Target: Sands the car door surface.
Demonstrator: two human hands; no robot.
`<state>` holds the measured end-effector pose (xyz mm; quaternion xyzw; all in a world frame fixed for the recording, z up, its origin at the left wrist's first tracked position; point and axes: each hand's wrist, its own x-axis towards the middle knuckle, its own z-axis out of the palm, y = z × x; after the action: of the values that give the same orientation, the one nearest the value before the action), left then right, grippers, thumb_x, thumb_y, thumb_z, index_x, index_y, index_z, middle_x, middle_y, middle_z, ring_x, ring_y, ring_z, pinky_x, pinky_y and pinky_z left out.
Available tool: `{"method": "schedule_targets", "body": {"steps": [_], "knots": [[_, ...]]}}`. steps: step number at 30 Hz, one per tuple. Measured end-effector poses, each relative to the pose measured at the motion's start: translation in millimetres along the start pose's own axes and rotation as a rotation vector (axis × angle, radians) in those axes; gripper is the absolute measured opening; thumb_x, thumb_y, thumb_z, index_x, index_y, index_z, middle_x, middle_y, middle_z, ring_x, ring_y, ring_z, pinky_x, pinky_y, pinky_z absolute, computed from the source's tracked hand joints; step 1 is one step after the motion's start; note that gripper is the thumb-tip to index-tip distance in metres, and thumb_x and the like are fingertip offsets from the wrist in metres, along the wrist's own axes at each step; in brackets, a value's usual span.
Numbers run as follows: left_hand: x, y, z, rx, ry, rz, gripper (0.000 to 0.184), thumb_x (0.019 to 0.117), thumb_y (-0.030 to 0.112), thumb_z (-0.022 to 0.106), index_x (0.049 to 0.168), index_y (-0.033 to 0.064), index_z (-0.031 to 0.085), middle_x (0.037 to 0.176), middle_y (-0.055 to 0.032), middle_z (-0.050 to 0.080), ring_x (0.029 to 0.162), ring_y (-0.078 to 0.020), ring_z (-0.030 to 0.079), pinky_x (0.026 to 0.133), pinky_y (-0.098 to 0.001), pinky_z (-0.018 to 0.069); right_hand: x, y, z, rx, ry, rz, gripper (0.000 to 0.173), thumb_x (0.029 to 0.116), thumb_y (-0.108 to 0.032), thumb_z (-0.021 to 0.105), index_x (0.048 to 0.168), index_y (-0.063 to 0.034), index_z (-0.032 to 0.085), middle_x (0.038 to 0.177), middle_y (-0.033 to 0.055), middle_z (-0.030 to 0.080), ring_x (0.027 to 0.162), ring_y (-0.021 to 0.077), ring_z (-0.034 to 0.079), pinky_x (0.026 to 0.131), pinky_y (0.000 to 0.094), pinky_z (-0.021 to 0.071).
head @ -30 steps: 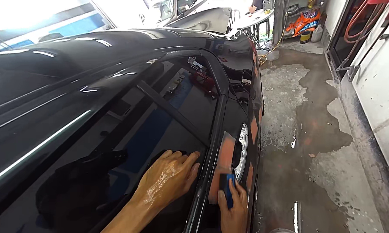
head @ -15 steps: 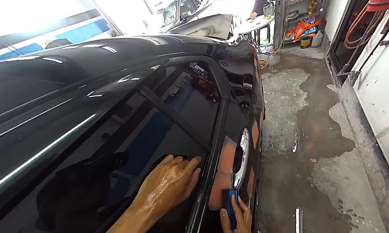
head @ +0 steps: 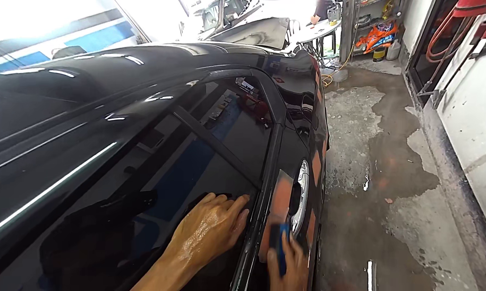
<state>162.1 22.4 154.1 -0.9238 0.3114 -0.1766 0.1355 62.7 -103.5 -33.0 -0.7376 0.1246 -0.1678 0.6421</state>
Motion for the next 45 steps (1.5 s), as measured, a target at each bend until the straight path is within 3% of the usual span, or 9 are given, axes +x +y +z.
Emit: {"method": "schedule_targets", "body": {"steps": [3,8,14,20,25,31,37,42,45], "knots": [[1.2,1.6,-1.2,-0.004,0.009,-0.011,0.038,0.1002,0.035,0.044,0.111,0.0165,0.075,0.064,0.0008,0.064,0.058,-0.0203,0.061,0.056,-0.0356,0.0475,-21.9,-2.2,1.4,0.097,-0.036,-0.022,0.051,0.094,-0.027,0.068,0.133,0.0049,0.064,0.135,0.0321,0.056,0.127,0.0346,0.054,0.11,0.0453,0.0438],[1.4,0.8,-1.8,-0.004,-0.008,-0.016,0.037,0.1001,0.036,0.044,0.111,0.0173,0.075,0.063,0.0012,0.063,0.057,-0.0194,0.06,0.057,-0.0348,0.0476,117.8,-25.1,38.4,0.119,0.056,0.094,0.052,0.0966,-0.038,0.062,0.138,-0.0063,0.064,0.142,0.023,0.054,0.13,0.0372,0.051,0.107,0.054,0.0432],[2.6,2.9,-2.6,-0.028,0.016,-0.023,0.038,0.1008,0.035,0.044,0.112,0.0158,0.074,0.064,-0.0002,0.065,0.059,-0.0213,0.063,0.057,-0.0366,0.0505,-7.8,-31.4,10.8,0.182,-0.047,-0.003,0.052,0.0954,-0.025,0.064,0.135,0.0081,0.061,0.137,0.0334,0.055,0.127,0.0371,0.055,0.109,0.0474,0.0436],[0.2,4.6,-4.6,-0.03,-0.001,-0.032,0.036,0.1001,0.035,0.045,0.112,0.0171,0.075,0.063,0.0009,0.063,0.059,-0.0194,0.061,0.058,-0.0345,0.0493,135.0,-24.6,37.1,0.153,0.055,0.107,0.054,0.0984,-0.039,0.06,0.141,-0.0061,0.061,0.144,0.0235,0.053,0.131,0.0406,0.049,0.108,0.0582,0.0386],[1.8,5.6,-3.8,-0.038,0.022,-0.028,0.036,0.1004,0.034,0.044,0.111,0.0155,0.074,0.061,0.0002,0.062,0.057,-0.0209,0.061,0.056,-0.0357,0.0484,-8.2,-37.8,13.3,0.231,-0.035,0.009,0.053,0.0954,-0.026,0.063,0.134,0.0102,0.06,0.137,0.0336,0.055,0.128,0.0374,0.053,0.11,0.0484,0.0418],[3.5,3.7,-3.0,-0.031,0.023,-0.024,0.036,0.1009,0.034,0.045,0.112,0.0155,0.073,0.062,-0.0004,0.063,0.058,-0.0214,0.062,0.057,-0.036,0.0499,132.8,-22.9,35.6,0.163,0.046,0.092,0.055,0.0973,-0.038,0.061,0.139,-0.0026,0.062,0.142,0.0253,0.054,0.131,0.0385,0.051,0.108,0.055,0.0423],[3.6,5.3,-1.6,-0.03,0.043,-0.024,0.036,0.0999,0.034,0.044,0.111,0.0152,0.074,0.062,-0.0002,0.063,0.057,-0.0216,0.062,0.057,-0.0368,0.0505,20.3,-33.2,15.3,0.252,-0.05,-0.009,0.053,0.0939,-0.024,0.065,0.136,0.0075,0.06,0.137,0.0321,0.054,0.128,0.0349,0.053,0.109,0.0464,0.0432],[5.4,3.0,-0.7,-0.019,0.051,-0.022,0.037,0.1006,0.035,0.044,0.11,0.0158,0.074,0.061,-0.0001,0.063,0.057,-0.0219,0.062,0.056,-0.0369,0.0506,174.4,-22.7,39.4,0.13,0.051,0.107,0.054,0.0978,-0.036,0.062,0.14,-0.0021,0.061,0.141,0.0286,0.053,0.129,0.0418,0.051,0.107,0.0562,0.0416],[3.2,4.6,-2.0,-0.026,0.046,-0.024,0.038,0.1001,0.035,0.044,0.111,0.0154,0.074,0.061,-0.0009,0.063,0.056,-0.0228,0.063,0.056,-0.0377,0.0507,143.2,-24.1,32.9,0.086,0.018,0.113,0.055,0.0978,-0.036,0.061,0.141,-0.0022,0.06,0.143,0.0281,0.053,0.131,0.0432,0.05,0.109,0.0579,0.0411]]}}
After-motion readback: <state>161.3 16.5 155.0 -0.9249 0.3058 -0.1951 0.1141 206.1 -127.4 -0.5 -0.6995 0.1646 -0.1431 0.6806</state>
